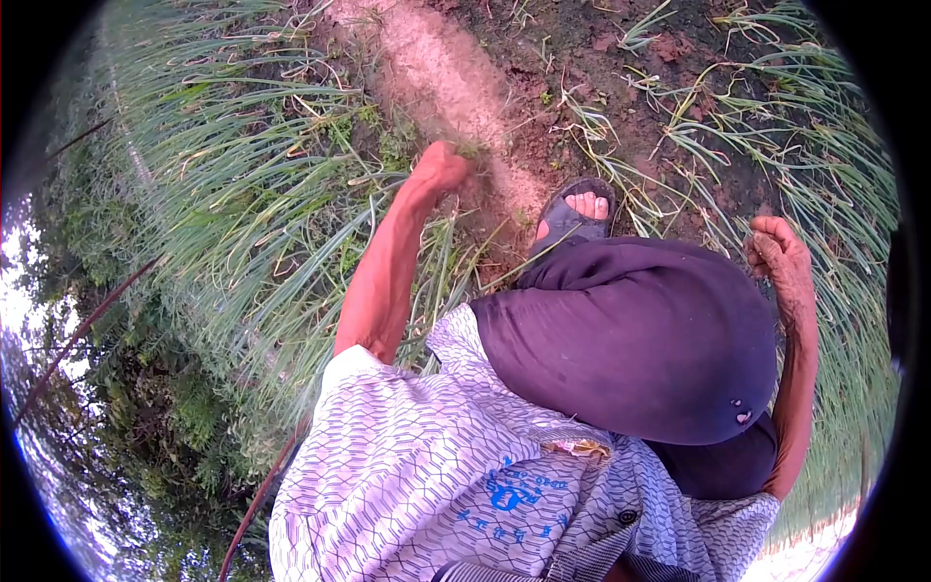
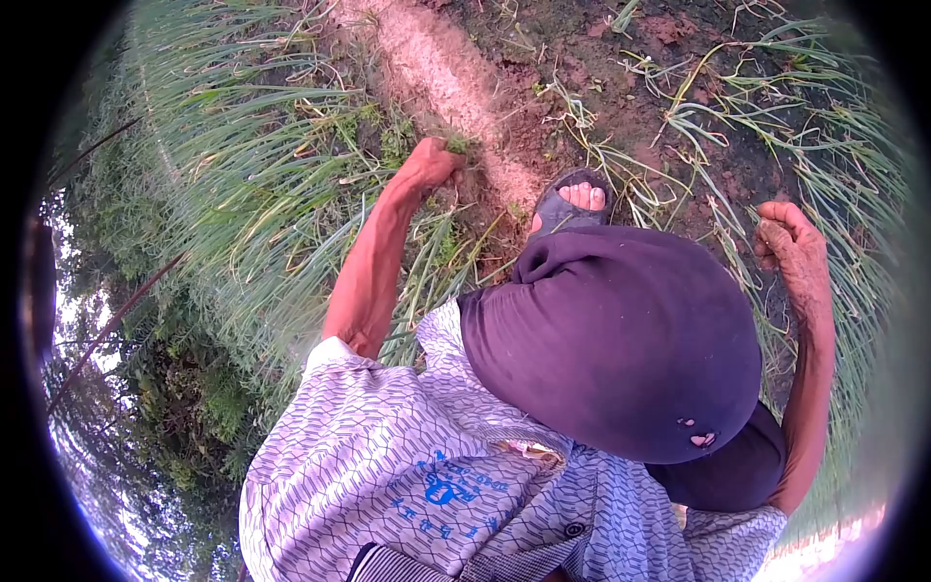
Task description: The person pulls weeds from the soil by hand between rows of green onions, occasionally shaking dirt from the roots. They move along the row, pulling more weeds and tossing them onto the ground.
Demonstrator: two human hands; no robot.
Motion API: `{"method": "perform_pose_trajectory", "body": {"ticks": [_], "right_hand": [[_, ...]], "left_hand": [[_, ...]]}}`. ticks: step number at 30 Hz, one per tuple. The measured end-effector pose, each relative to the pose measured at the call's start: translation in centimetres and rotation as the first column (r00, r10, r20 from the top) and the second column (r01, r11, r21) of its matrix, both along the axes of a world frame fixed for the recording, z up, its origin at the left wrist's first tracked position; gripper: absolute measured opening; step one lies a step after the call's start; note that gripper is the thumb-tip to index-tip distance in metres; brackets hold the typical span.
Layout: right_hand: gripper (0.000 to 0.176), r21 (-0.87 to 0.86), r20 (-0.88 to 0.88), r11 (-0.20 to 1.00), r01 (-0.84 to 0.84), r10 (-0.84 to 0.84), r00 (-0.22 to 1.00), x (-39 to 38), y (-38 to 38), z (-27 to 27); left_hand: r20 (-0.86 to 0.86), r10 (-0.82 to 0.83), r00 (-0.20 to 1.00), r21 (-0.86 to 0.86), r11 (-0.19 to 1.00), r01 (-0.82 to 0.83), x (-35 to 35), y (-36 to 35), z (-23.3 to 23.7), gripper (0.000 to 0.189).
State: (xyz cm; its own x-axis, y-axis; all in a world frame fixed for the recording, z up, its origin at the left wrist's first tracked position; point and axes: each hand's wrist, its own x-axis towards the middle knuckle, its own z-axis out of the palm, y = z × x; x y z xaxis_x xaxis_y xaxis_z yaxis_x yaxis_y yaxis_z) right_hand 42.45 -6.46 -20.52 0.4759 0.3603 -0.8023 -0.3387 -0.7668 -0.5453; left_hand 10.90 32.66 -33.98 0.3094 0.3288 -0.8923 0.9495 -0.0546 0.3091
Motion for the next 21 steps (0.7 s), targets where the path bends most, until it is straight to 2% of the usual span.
{"method": "perform_pose_trajectory", "body": {"ticks": [1, 2, 3, 4, 5, 6, 7, 9, 11, 12, 13, 16, 20, 21], "right_hand": [[0.026, -0.001, 0.000, 1.000, 0.004, -0.004, 1.000, 0.0, 0.0, 0.0], [0.025, 0.002, -0.008, 1.000, 0.016, -0.016, 1.000, 0.1, -0.2, 0.0], [0.025, 0.003, -0.015, 1.000, 0.026, -0.026, 1.000, 0.1, -0.3, 0.0], [0.025, 0.008, -0.025, 0.999, 0.034, -0.033, 0.999, 0.1, -0.3, -0.1], [0.025, 0.002, -0.013, 1.000, 0.024, -0.024, 1.000, 0.1, -0.2, -0.1], [0.024, -0.002, 0.000, 1.000, 0.018, -0.018, 1.000, 0.1, -0.2, -0.1], [0.024, -0.009, 0.012, 1.000, 0.014, -0.014, 1.000, 0.0, -0.2, -0.1], [0.024, -0.012, 0.005, 1.000, 0.005, -0.005, 1.000, -0.2, 0.1, 0.3], [0.024, -0.008, -0.003, 1.000, 0.011, -0.011, 1.000, -0.2, 0.1, 0.3], [0.024, -0.002, -0.011, 1.000, 0.020, -0.020, 1.000, -0.1, 0.0, 0.2], [0.024, 0.004, -0.021, 1.000, 0.028, -0.028, 0.999, -0.1, -0.1, 0.0], [0.025, 0.000, -0.033, 0.999, 0.034, -0.034, 0.999, 0.1, -0.2, -0.2], [0.025, 0.001, -0.033, 1.000, 0.018, -0.018, 0.999, -0.1, 0.2, 0.1], [0.025, -0.008, -0.025, 1.000, 0.005, -0.005, 1.000, -0.2, 0.3, 0.1]], "left_hand": [[0.142, 0.308, 0.941, -0.064, 0.951, -0.301, 1.6, 0.4, 3.5, 0.011], [0.263, 0.545, 0.796, -0.150, 0.838, -0.525, 1.7, 1.9, 4.2, 0.015], [0.361, 0.618, 0.698, -0.115, 0.772, -0.624, 1.7, 3.7, 4.1, 0.017], [0.300, 0.419, 0.857, 0.105, 0.878, -0.466, 0.8, 6.2, 4.4, 0.017], [0.284, 0.305, 0.909, 0.285, 0.879, -0.383, -0.6, 8.0, 3.5, 0.017], [0.091, 0.049, 0.995, 0.422, 0.903, -0.083, -2.3, 10.4, 2.4, 0.021], [-0.001, -0.107, 0.994, 0.491, 0.866, 0.094, -4.1, 11.3, 1.2, 0.024], [-0.212, -0.383, 0.899, 0.559, 0.707, 0.433, -7.4, 11.7, -1.4, 0.031], [-0.206, -0.300, 0.931, 0.522, 0.771, 0.364, -9.9, 10.5, -3.9, 0.035], [-0.211, -0.251, 0.945, 0.515, 0.793, 0.325, -9.1, 8.6, -2.8, 0.036], [-0.224, -0.213, 0.951, 0.540, 0.785, 0.303, -9.3, 7.8, -3.1, 0.041], [-0.398, -0.198, 0.896, 0.596, 0.686, 0.416, -9.1, 5.7, -3.5, 0.046], [-0.439, -0.362, 0.822, 0.405, 0.737, 0.541, -8.5, 6.6, -2.2, 0.049], [-0.371, -0.367, 0.853, 0.408, 0.761, 0.505, -9.4, 7.2, -3.2, 0.049]]}}
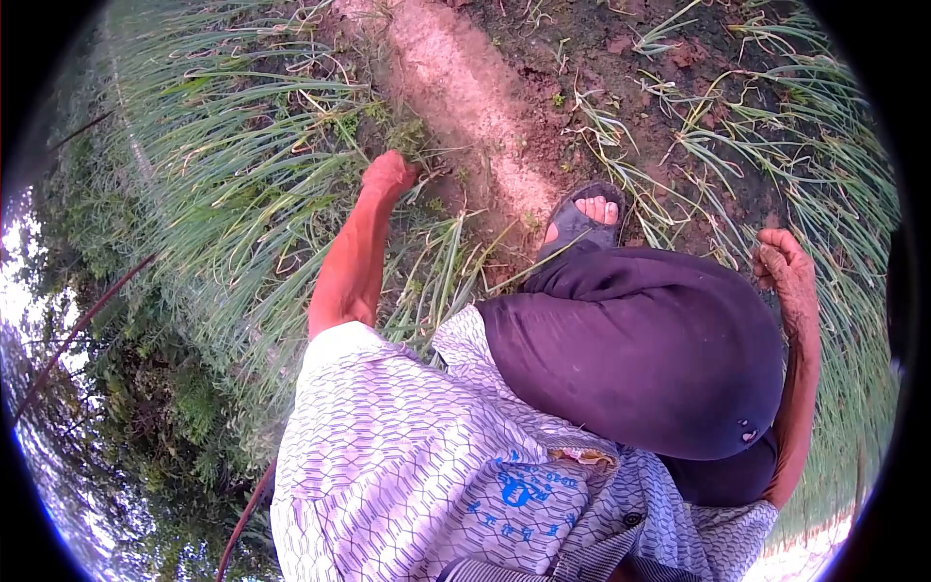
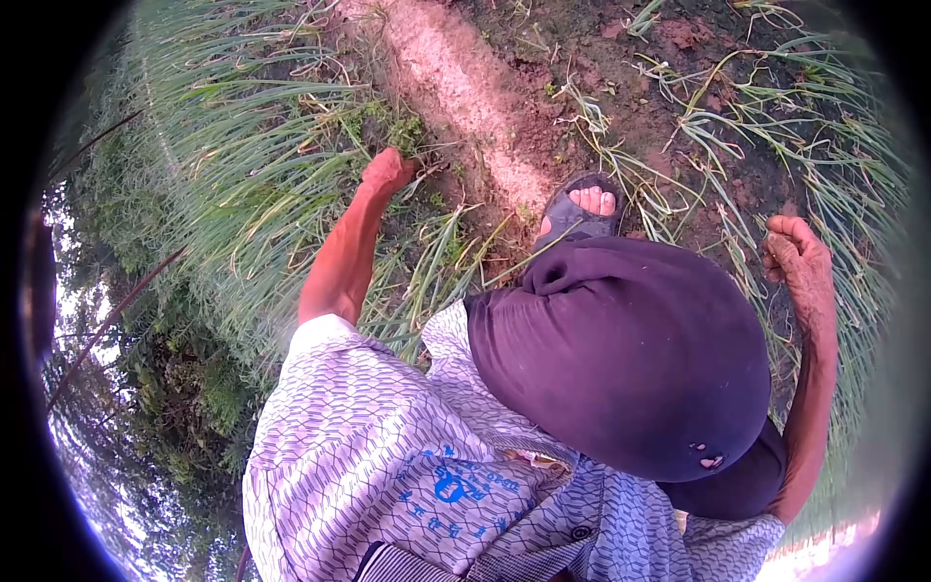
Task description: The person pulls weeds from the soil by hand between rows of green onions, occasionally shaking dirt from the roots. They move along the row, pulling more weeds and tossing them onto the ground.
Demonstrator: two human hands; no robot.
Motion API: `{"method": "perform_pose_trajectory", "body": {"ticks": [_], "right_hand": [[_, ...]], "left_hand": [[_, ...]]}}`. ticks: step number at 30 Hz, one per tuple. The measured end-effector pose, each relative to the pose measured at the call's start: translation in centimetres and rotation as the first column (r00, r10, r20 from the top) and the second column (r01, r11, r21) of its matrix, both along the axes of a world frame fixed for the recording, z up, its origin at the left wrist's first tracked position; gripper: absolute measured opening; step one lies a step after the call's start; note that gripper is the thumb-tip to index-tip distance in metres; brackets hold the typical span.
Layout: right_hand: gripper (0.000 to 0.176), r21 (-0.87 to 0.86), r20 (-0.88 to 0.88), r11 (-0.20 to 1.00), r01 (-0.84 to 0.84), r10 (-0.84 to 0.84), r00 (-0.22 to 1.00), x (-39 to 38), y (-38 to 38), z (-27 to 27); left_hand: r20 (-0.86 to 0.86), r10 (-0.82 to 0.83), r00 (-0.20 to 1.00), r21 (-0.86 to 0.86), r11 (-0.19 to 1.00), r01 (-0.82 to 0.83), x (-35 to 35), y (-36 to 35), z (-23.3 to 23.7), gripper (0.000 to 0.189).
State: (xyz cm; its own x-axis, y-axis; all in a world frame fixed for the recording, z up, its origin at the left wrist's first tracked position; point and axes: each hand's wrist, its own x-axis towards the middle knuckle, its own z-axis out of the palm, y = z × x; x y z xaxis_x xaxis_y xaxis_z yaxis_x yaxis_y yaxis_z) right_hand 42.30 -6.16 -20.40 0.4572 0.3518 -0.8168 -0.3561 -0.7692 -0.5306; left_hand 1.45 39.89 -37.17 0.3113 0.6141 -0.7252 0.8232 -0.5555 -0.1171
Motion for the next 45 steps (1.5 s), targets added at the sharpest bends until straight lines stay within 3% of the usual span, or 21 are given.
{"method": "perform_pose_trajectory", "body": {"ticks": [2, 3, 6, 8, 10, 12, 13, 14, 16, 20, 24, 25, 28, 29, 32, 33, 36, 37, 38, 40, 45], "right_hand": [[0.026, -0.019, 0.019, 1.000, -0.023, 0.023, 1.000, -0.1, 0.1, 0.2], [0.026, -0.018, 0.015, 1.000, -0.010, 0.011, 1.000, 0.0, 0.1, 0.2], [0.025, -0.015, 0.007, 1.000, 0.011, -0.011, 1.000, -0.1, 0.1, 0.3], [0.024, -0.010, 0.022, 1.000, 0.018, -0.018, 1.000, -0.2, 0.2, 0.5], [0.023, -0.007, 0.020, 1.000, 0.027, -0.027, 0.999, -0.2, 0.1, 0.5], [0.023, -0.012, 0.013, 1.000, 0.025, -0.025, 1.000, -0.1, -0.3, 0.4], [0.023, -0.011, 0.009, 1.000, 0.017, -0.017, 1.000, 0.0, -0.4, 0.3], [0.023, -0.007, 0.007, 1.000, 0.006, -0.006, 1.000, 0.1, -0.4, 0.2], [0.023, -0.017, 0.028, 1.000, 0.000, 0.001, 1.000, -0.1, 0.1, 0.3], [0.023, -0.024, 0.028, 1.000, -0.017, 0.017, 0.999, -0.2, 0.5, 0.6], [0.024, -0.015, 0.027, 1.000, -0.007, 0.008, 1.000, -0.2, 0.1, 0.7], [0.024, -0.013, 0.024, 1.000, 0.004, -0.003, 1.000, -0.1, -0.1, 0.5], [0.024, -0.013, 0.022, 1.000, 0.018, -0.018, 1.000, -0.1, -0.3, 0.4], [0.024, -0.013, 0.022, 1.000, 0.020, -0.020, 1.000, -0.2, -0.3, 0.5], [0.025, -0.016, 0.013, 1.000, -0.004, 0.005, 1.000, -0.1, -0.2, 0.4], [0.025, -0.015, 0.011, 1.000, -0.013, 0.013, 1.000, -0.1, -0.1, 0.3], [0.025, -0.013, 0.014, 1.000, -0.028, 0.028, 1.000, -0.2, 0.0, 0.4], [0.025, -0.016, 0.018, 0.999, -0.029, 0.029, 0.999, -0.3, 0.2, 0.5], [0.026, -0.021, 0.024, 0.999, -0.029, 0.030, 0.999, -0.3, 0.1, 0.6], [0.026, -0.019, 0.020, 1.000, -0.002, 0.002, 1.000, 0.0, -0.3, 0.5], [0.026, -0.045, 0.050, 0.999, -0.005, 0.007, 0.999, -0.2, -0.3, 0.6]], "left_hand": [[0.129, 0.031, 0.991, -0.085, 0.996, -0.020, -3.0, 1.1, -3.6, 0.051], [0.196, 0.162, 0.967, -0.163, 0.978, -0.130, -2.7, 0.9, -3.6, 0.048], [0.084, 0.375, 0.923, -0.174, 0.918, -0.357, -2.4, 0.4, -2.8, 0.043], [0.210, 0.437, 0.875, -0.171, 0.897, -0.407, -5.3, 1.4, -6.7, 0.041], [0.225, 0.530, 0.818, -0.183, 0.847, -0.499, -4.7, 1.2, -5.4, 0.037], [0.446, 0.824, 0.349, -0.488, 0.551, -0.677, -4.3, 1.2, -3.5, 0.032], [0.596, 0.775, 0.208, -0.514, 0.568, -0.643, -4.0, 1.5, -2.7, 0.028], [0.612, 0.780, 0.130, -0.497, 0.507, -0.704, -6.1, 4.2, -4.9, 0.024], [0.565, 0.817, 0.114, -0.312, 0.339, -0.888, -3.2, 4.2, 0.4, 0.020], [0.595, 0.715, 0.366, -0.310, 0.625, -0.717, -2.6, 3.2, -0.4, 0.022], [0.368, 0.826, 0.427, -0.281, 0.536, -0.796, -0.7, 1.9, -2.0, 0.057], [0.375, 0.788, 0.488, -0.214, 0.586, -0.781, -0.9, 2.0, -3.2, 0.065], [0.393, 0.487, 0.780, 0.102, 0.820, -0.563, -0.3, 2.5, -4.7, 0.058], [0.477, 0.484, 0.734, 0.069, 0.812, -0.580, -0.2, 1.9, -4.8, 0.054], [0.453, 0.667, 0.592, -0.152, 0.712, -0.686, 0.6, 1.6, -3.7, 0.055], [0.470, 0.661, 0.585, -0.164, 0.716, -0.678, 2.0, 0.8, -1.6, 0.044], [0.411, 0.566, 0.715, -0.119, 0.811, -0.573, 1.9, 2.3, -2.8, 0.034], [0.457, 0.393, 0.798, -0.008, 0.899, -0.438, 1.5, 3.0, -3.7, 0.030], [0.374, 0.481, 0.793, -0.107, 0.871, -0.479, 1.1, 3.9, -4.4, 0.026], [0.325, 0.564, 0.759, -0.274, 0.824, -0.495, 3.3, 3.2, -0.5, 0.020], [0.142, 0.681, 0.719, -0.304, 0.721, -0.623, 4.1, 4.0, -0.2, 0.014]]}}
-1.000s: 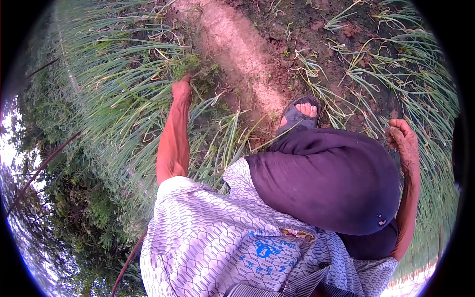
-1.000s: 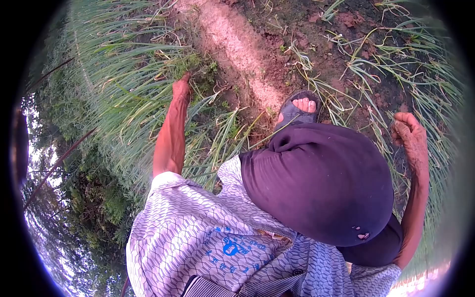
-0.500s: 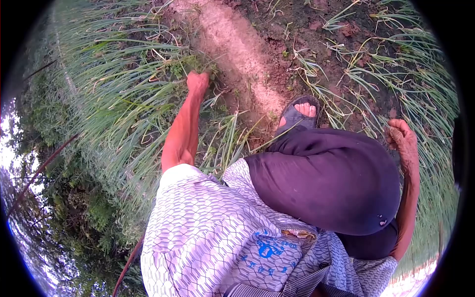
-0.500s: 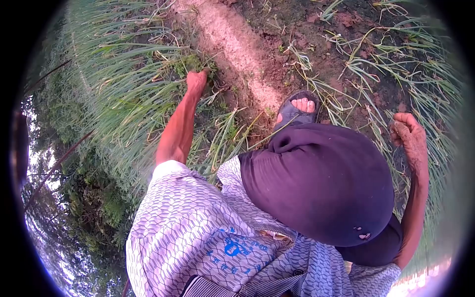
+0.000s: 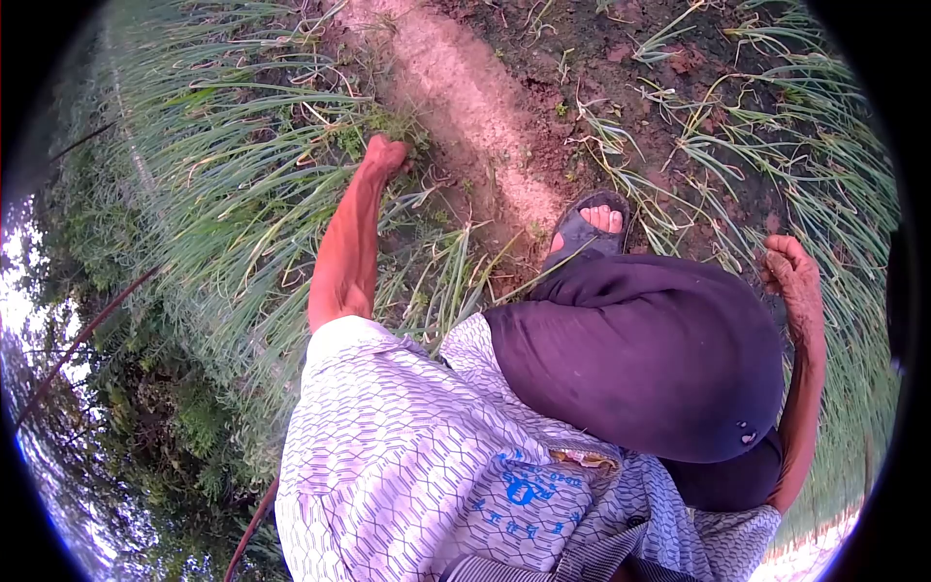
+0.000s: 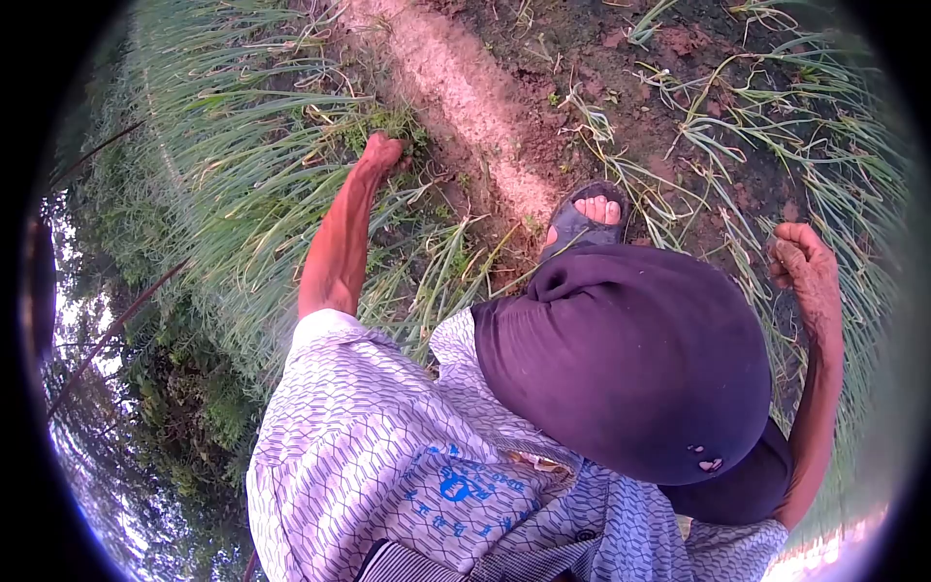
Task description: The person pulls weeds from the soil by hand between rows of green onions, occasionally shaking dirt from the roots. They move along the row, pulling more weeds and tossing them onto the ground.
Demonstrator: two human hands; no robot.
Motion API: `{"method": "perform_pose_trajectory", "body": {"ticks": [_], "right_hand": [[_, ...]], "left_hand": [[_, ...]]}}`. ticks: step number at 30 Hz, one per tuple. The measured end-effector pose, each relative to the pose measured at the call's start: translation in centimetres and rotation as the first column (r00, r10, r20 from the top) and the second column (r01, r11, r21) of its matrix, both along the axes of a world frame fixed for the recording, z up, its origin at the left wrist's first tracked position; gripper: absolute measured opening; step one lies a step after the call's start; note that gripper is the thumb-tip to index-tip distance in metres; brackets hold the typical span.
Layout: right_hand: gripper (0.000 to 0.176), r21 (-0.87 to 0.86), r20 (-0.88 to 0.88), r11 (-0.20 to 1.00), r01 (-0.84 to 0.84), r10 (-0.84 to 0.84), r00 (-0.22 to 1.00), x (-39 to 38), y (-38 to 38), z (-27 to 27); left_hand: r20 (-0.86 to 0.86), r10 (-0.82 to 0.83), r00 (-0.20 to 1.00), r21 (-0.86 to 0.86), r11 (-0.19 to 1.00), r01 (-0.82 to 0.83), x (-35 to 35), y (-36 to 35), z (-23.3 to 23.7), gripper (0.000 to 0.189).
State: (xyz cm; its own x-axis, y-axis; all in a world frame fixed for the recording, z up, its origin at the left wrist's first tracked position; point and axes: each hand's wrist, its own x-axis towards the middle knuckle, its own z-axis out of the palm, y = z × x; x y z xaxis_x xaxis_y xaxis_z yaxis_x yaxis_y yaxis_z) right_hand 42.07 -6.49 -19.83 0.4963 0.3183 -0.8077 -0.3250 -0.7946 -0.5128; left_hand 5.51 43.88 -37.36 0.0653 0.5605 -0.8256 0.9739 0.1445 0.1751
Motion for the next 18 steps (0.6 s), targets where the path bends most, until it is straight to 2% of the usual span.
{"method": "perform_pose_trajectory", "body": {"ticks": [2, 4, 7, 8, 11, 12, 15, 16, 18], "right_hand": [[0.026, 0.003, -0.007, 1.000, 0.000, 0.000, 1.000, 0.0, 0.1, -0.1], [0.026, -0.001, -0.013, 1.000, -0.006, 0.006, 1.000, 0.0, 0.2, -0.1], [0.025, -0.017, -0.009, 1.000, -0.021, 0.021, 1.000, -0.1, 0.7, -0.1], [0.024, -0.028, -0.006, 0.999, -0.031, 0.031, 0.999, -0.1, 0.8, -0.2], [0.023, -0.030, -0.015, 0.998, -0.059, 0.058, 0.998, -0.1, 1.0, -0.5], [0.023, -0.019, -0.023, 0.998, -0.057, 0.057, 0.998, -0.1, 1.1, -0.4], [0.023, -0.020, -0.027, 0.999, -0.047, 0.047, 0.999, -0.3, 1.3, 0.0], [0.023, -0.025, -0.025, 0.999, -0.042, 0.041, 0.999, -0.3, 1.2, 0.1], [0.023, -0.029, -0.022, 0.999, -0.018, 0.017, 1.000, -0.3, 1.0, 0.2]], "left_hand": [[0.190, 0.267, 0.945, -0.087, 0.963, -0.255, -2.3, 0.0, -1.7, 0.014], [0.323, 0.560, 0.763, -0.248, 0.828, -0.503, -3.8, -0.4, -1.9, 0.015], [0.497, 0.714, 0.493, -0.262, 0.665, -0.699, -3.6, -1.2, -1.7, 0.017], [0.526, 0.576, 0.625, -0.107, 0.774, -0.624, -3.2, -1.5, -1.4, 0.021], [0.534, 0.509, 0.675, 0.011, 0.794, -0.607, -0.2, -2.0, -1.0, 0.025], [0.491, 0.538, 0.685, 0.002, 0.786, -0.618, 0.8, -1.7, -0.7, 0.026], [0.328, 0.386, 0.862, 0.352, 0.797, -0.491, 3.9, -2.0, -1.0, 0.023], [0.208, 0.279, 0.937, 0.416, 0.842, -0.343, 4.5, -1.8, -0.7, 0.039], [0.316, 0.351, 0.881, 0.319, 0.836, -0.448, 4.5, -1.4, -1.3, 0.028]]}}
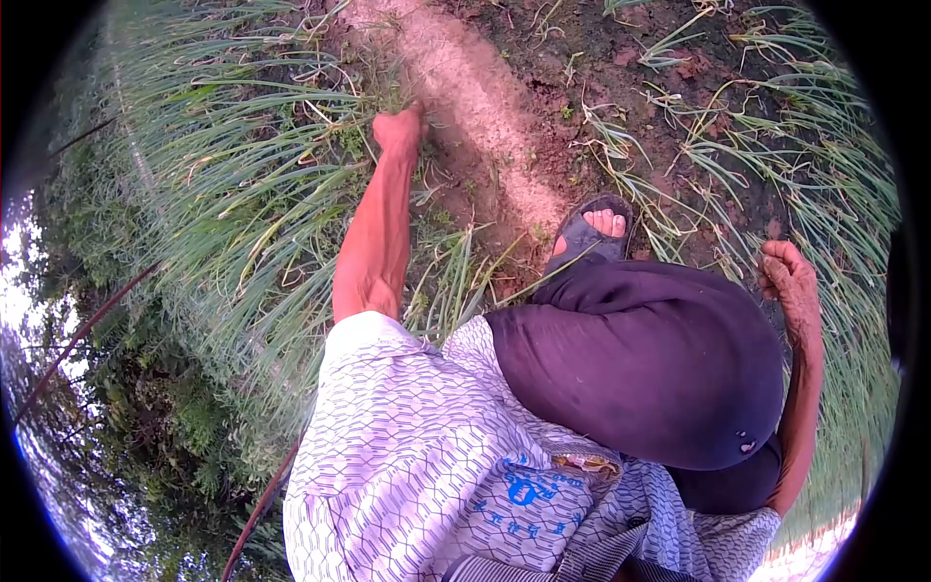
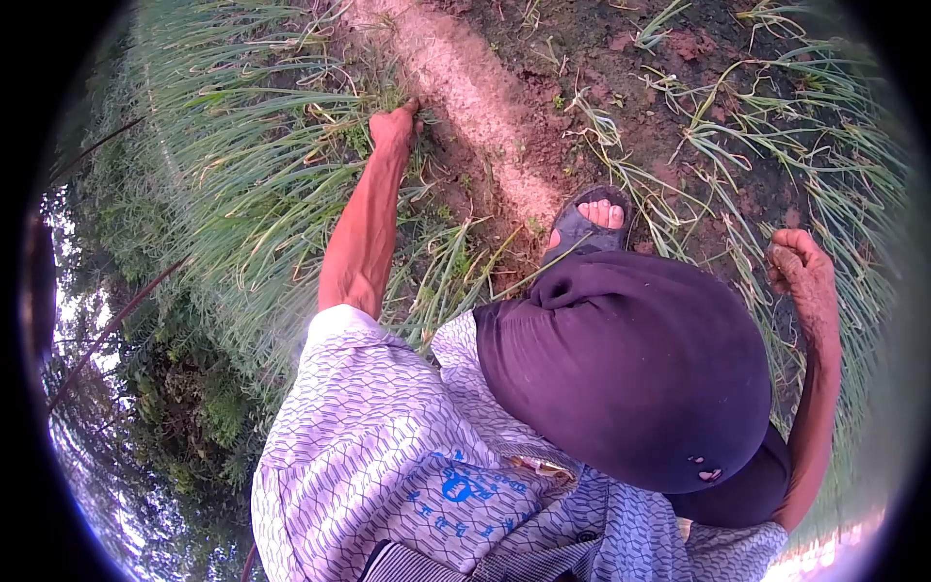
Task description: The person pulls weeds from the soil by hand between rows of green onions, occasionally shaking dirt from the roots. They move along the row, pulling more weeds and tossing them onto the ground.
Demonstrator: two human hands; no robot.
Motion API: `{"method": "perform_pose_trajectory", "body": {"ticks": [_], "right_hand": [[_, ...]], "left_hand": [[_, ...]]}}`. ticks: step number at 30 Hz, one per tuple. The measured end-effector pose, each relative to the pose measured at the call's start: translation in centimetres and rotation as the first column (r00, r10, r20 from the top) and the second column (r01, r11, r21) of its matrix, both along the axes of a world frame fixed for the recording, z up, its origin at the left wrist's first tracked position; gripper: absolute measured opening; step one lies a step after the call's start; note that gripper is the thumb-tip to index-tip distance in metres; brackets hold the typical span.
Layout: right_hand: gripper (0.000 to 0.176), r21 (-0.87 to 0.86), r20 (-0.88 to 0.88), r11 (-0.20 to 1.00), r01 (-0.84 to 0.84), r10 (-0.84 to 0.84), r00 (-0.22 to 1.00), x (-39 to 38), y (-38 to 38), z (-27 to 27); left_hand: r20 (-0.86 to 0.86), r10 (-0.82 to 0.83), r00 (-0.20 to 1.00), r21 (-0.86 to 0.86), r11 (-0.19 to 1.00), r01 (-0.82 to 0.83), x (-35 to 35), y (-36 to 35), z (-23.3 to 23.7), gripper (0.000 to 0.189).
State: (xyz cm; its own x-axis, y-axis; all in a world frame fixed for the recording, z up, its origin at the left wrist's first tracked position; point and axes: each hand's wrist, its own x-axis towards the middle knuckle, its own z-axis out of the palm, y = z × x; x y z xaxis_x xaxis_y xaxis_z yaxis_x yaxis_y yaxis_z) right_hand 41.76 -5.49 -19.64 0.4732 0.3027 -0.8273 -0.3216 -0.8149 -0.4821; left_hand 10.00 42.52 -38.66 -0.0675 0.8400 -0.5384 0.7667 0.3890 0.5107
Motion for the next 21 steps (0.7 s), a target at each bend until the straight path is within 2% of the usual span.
{"method": "perform_pose_trajectory", "body": {"ticks": [1, 2, 5, 6, 9, 13, 15, 16, 17, 18, 21], "right_hand": [[0.023, 0.001, 0.002, 1.000, 0.012, -0.012, 1.000, 0.0, -0.1, -0.1], [0.023, 0.013, 0.006, 1.000, 0.004, -0.004, 1.000, 0.1, -0.3, -0.1], [0.023, 0.009, 0.020, 1.000, 0.008, -0.008, 1.000, 0.1, -0.3, -0.2], [0.023, 0.017, 0.012, 1.000, 0.002, -0.002, 1.000, 0.1, -0.3, -0.2], [0.023, 0.031, -0.001, 1.000, 0.000, 0.000, 1.000, 0.2, -0.3, -0.3], [0.023, 0.011, -0.007, 1.000, 0.018, -0.018, 1.000, 0.2, -0.7, -0.7], [0.023, 0.007, -0.003, 1.000, 0.003, -0.003, 1.000, 0.4, -0.6, -0.9], [0.023, 0.005, 0.000, 1.000, -0.013, 0.013, 1.000, 0.5, -0.7, -1.1], [0.023, 0.000, 0.002, 1.000, -0.025, 0.025, 1.000, 0.5, -0.8, -1.2], [0.023, 0.015, -0.006, 1.000, -0.016, 0.016, 1.000, 0.5, -0.5, -1.0], [0.023, 0.052, -0.026, 0.999, 0.001, 0.000, 1.000, 0.4, -0.2, -0.8]], "left_hand": [[0.069, 0.033, 0.997, -0.023, 0.999, -0.031, 0.0, 0.2, -0.1, 0.025], [0.050, 0.066, 0.997, -0.067, 0.996, -0.063, 0.0, 0.4, -0.1, 0.023], [0.008, -0.031, 1.000, -0.242, 0.970, 0.032, -1.6, 3.2, -2.0, 0.020], [0.045, -0.064, 0.997, -0.234, 0.969, 0.072, -1.8, 3.7, -1.9, 0.020], [0.253, 0.109, 0.961, -0.309, 0.951, -0.026, -3.1, 4.0, -1.0, 0.016], [0.546, 0.204, 0.812, -0.437, 0.897, 0.068, -3.8, 3.1, 2.5, 0.015], [0.363, -0.193, 0.912, -0.291, 0.906, 0.308, -4.0, 2.1, 4.3, 0.017], [0.210, -0.409, 0.888, -0.234, 0.861, 0.451, -4.4, 1.8, 4.7, 0.017], [0.039, -0.596, 0.802, -0.206, 0.781, 0.590, -4.7, 1.4, 5.0, 0.018], [-0.063, -0.649, 0.758, -0.123, 0.759, 0.639, -6.1, 1.0, 4.8, 0.021], [0.053, -0.289, 0.956, -0.206, 0.933, 0.294, -9.2, 0.5, 1.4, 0.022]]}}
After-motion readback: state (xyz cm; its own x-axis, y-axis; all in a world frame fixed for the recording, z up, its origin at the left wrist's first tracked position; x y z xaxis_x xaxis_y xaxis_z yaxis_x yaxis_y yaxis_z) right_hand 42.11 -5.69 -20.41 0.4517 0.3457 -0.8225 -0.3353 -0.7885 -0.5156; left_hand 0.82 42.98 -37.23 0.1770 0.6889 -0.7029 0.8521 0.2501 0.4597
